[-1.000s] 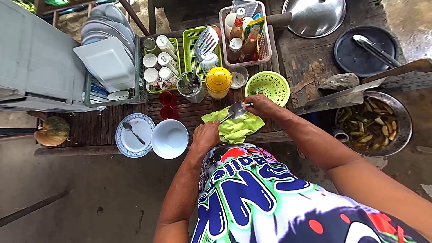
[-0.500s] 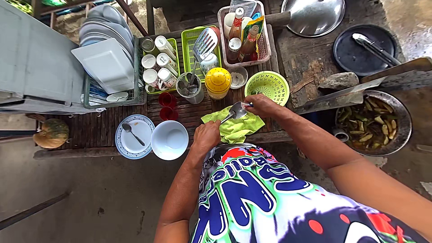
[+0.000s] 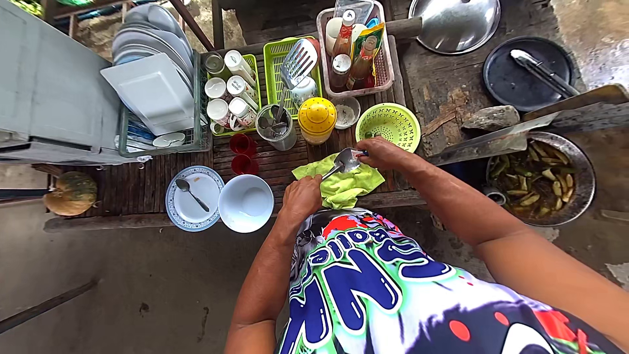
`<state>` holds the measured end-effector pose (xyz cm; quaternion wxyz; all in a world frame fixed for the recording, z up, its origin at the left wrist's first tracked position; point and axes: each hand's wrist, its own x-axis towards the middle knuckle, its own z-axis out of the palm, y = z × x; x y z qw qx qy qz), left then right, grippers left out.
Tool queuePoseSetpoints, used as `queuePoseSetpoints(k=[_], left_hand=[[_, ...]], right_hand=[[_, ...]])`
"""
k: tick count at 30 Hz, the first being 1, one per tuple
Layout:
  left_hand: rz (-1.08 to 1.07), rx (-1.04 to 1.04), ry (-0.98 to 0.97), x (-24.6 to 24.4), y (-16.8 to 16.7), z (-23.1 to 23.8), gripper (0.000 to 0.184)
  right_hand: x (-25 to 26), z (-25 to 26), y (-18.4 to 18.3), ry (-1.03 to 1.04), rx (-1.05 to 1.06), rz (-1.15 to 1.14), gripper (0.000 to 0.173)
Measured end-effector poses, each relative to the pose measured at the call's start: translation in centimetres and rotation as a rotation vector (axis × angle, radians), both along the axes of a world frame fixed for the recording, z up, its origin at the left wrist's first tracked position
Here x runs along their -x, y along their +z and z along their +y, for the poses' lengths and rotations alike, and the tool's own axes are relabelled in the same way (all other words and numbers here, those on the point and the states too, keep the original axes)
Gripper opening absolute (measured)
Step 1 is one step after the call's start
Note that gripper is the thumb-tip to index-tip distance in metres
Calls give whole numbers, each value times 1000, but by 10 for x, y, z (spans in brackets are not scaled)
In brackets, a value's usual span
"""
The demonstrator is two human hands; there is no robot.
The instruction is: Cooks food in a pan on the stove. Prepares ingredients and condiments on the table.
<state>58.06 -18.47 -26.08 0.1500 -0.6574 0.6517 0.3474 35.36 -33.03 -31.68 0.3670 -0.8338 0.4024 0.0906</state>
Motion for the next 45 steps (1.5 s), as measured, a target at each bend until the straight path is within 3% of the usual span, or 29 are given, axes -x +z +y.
queuePoseSetpoints(k=[45], left_hand=[[-26,19,-9,1,3,0,37]], right_hand=[[12,2,-7,-46,67,-161,8]])
